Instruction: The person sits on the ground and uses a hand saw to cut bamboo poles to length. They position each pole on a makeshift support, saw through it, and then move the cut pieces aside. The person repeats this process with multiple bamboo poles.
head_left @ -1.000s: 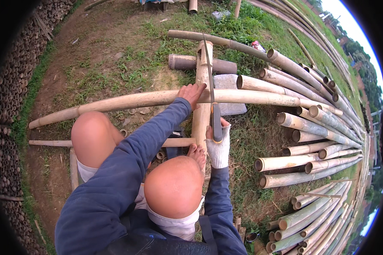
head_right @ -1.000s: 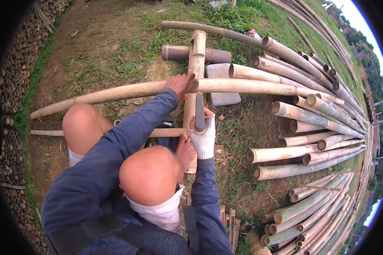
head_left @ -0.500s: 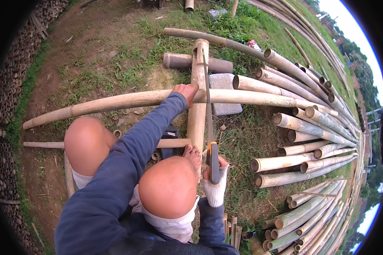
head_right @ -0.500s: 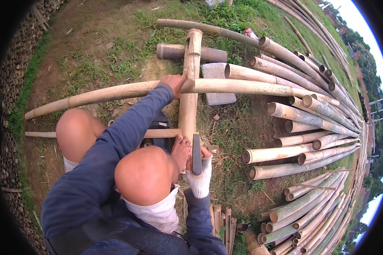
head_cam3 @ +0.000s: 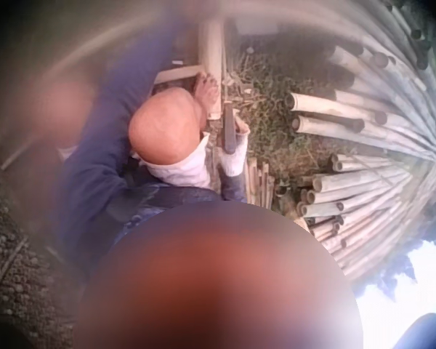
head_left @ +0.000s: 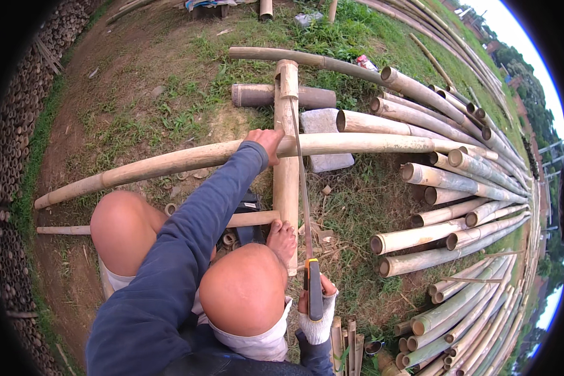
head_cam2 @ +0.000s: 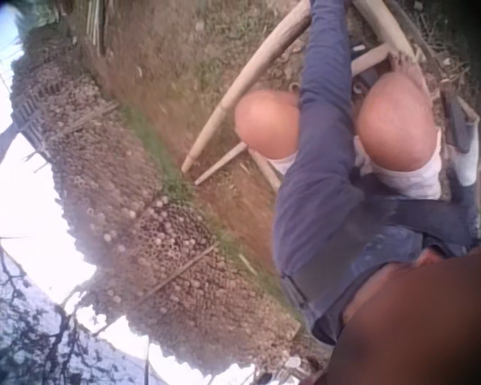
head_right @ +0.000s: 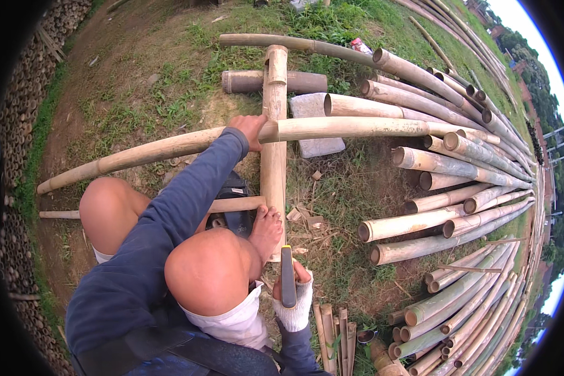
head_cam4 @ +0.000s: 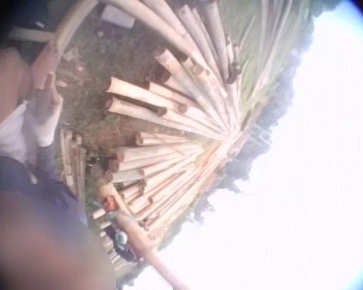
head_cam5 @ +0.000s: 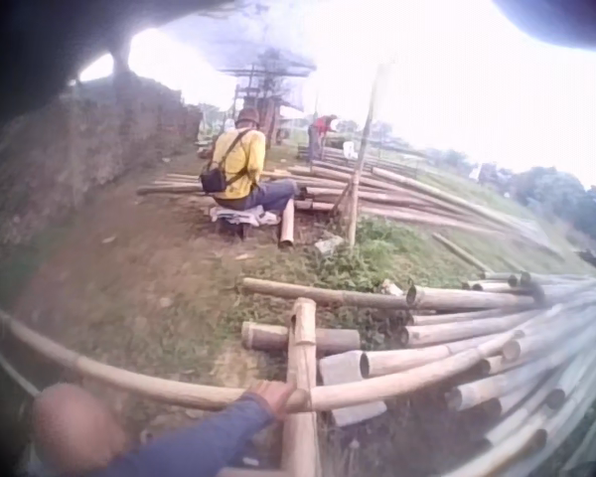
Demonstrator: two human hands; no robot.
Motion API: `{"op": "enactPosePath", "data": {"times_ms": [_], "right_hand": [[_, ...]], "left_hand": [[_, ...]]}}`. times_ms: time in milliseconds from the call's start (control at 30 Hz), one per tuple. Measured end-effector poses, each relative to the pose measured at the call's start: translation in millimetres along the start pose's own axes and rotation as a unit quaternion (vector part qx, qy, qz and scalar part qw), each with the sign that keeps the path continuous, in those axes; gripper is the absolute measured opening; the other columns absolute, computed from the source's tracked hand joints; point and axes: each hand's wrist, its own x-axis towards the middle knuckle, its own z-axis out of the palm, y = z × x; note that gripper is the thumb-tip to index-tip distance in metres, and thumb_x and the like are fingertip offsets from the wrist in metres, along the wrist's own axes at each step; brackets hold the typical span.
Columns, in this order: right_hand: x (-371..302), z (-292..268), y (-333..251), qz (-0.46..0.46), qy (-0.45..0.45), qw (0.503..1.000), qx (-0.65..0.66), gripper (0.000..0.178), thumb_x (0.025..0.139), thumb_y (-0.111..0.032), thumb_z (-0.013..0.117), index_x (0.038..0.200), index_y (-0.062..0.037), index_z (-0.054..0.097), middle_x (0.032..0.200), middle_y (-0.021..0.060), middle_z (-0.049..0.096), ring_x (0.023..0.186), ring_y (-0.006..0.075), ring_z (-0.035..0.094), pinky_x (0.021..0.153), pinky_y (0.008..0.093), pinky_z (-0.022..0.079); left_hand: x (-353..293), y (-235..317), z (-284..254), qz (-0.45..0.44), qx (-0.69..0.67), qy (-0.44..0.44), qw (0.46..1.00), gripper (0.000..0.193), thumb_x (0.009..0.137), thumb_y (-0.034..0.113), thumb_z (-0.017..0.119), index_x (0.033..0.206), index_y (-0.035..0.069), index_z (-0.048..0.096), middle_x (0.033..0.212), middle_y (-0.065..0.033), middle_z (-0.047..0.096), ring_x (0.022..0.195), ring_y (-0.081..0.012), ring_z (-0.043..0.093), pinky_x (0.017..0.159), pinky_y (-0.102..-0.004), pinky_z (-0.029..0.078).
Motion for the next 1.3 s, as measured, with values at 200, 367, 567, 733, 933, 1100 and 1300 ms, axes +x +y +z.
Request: {"op": "enactPosePath", "data": {"times_ms": [200, 367, 567, 733, 933, 1100, 1300], "right_hand": [[102, 68, 70, 0.057, -0.05, 0.994, 0.08, 0.051, 0.096, -0.004, 0.071, 0.144, -0.0011, 0.053, 0.131, 0.0166, 0.064, 0.111, 0.0243, 0.064, 0.1, 0.0368, 0.052], [121, 44, 73, 0.097, -0.013, 0.987, 0.127, 0.052, 0.098, -0.002, 0.07, 0.146, -0.0005, 0.049, 0.139, 0.016, 0.06, 0.124, 0.0228, 0.061, 0.108, 0.0378, 0.049], [117, 44, 58, 0.053, -0.037, 0.995, 0.079, 0.056, 0.096, -0.002, 0.073, 0.147, -0.0014, 0.048, 0.139, 0.0183, 0.059, 0.125, 0.0271, 0.061, 0.108, 0.0409, 0.048], [99, 55, 82, 0.097, -0.04, 0.994, 0.03, 0.059, 0.094, -0.003, 0.075, 0.147, -0.0028, 0.049, 0.13, 0.0175, 0.063, 0.115, 0.0234, 0.064, 0.099, 0.0383, 0.052], [32, 5, 38, 0.093, -0.063, 0.993, 0.023, 0.059, 0.094, -0.007, 0.073, 0.147, -0.0035, 0.047, 0.116, 0.0148, 0.062, 0.098, 0.0231, 0.063, 0.088, 0.0399, 0.052], [-26, -31, -2, 0.077, -0.048, 0.995, -0.031, 0.048, 0.105, -0.029, 0.065, 0.139, 0.0001, 0.047, 0.115, 0.013, 0.062, 0.095, 0.0199, 0.064, 0.084, 0.039, 0.052], [153, 98, 89, -0.006, -0.027, 0.996, 0.082, 0.049, 0.096, -0.003, 0.071, 0.142, -0.0014, 0.054, 0.131, 0.0157, 0.065, 0.111, 0.0253, 0.065, 0.1, 0.0364, 0.052]], "left_hand": [[-7, 5, -5, -0.028, -0.017, 0.016, 0.999, 0.068, 0.071, 0.036, 0.093, 0.127, 0.011, 0.062, 0.12, -0.0157, 0.076, 0.111, -0.0387, 0.073, 0.096, -0.0536, 0.058], [-12, 10, -7, -0.02, -0.053, 0.033, 0.998, 0.074, 0.067, 0.036, 0.095, 0.13, 0.013, 0.064, 0.122, -0.0121, 0.076, 0.113, -0.0376, 0.072, 0.096, -0.0522, 0.057], [-18, 12, -13, -0.009, -0.067, 0.065, 0.996, 0.068, 0.068, 0.031, 0.094, 0.127, 0.012, 0.065, 0.119, -0.0127, 0.075, 0.109, -0.0387, 0.073, 0.094, -0.051, 0.059], [-17, 10, -11, 0.013, -0.065, 0.066, 0.996, 0.06, 0.072, 0.028, 0.091, 0.124, 0.01, 0.065, 0.115, -0.0146, 0.075, 0.105, -0.039, 0.074, 0.092, -0.0501, 0.06], [-7, 1, -10, 0.018, -0.042, -0.009, 0.999, 0.068, 0.069, 0.038, 0.092, 0.124, 0.008, 0.066, 0.106, -0.0186, 0.078, 0.101, -0.039, 0.075, 0.09, -0.0499, 0.059], [0, -3, -11, 0.012, -0.04, -0.042, 0.998, 0.07, 0.067, 0.042, 0.092, 0.123, 0.008, 0.068, 0.107, -0.0199, 0.078, 0.102, -0.0398, 0.075, 0.091, -0.0507, 0.058], [-10, 6, -15, -0.017, -0.047, -0.026, 0.998, 0.071, 0.068, 0.041, 0.091, 0.128, 0.011, 0.069, 0.112, -0.0197, 0.078, 0.108, -0.0395, 0.075, 0.097, -0.0495, 0.058]]}}
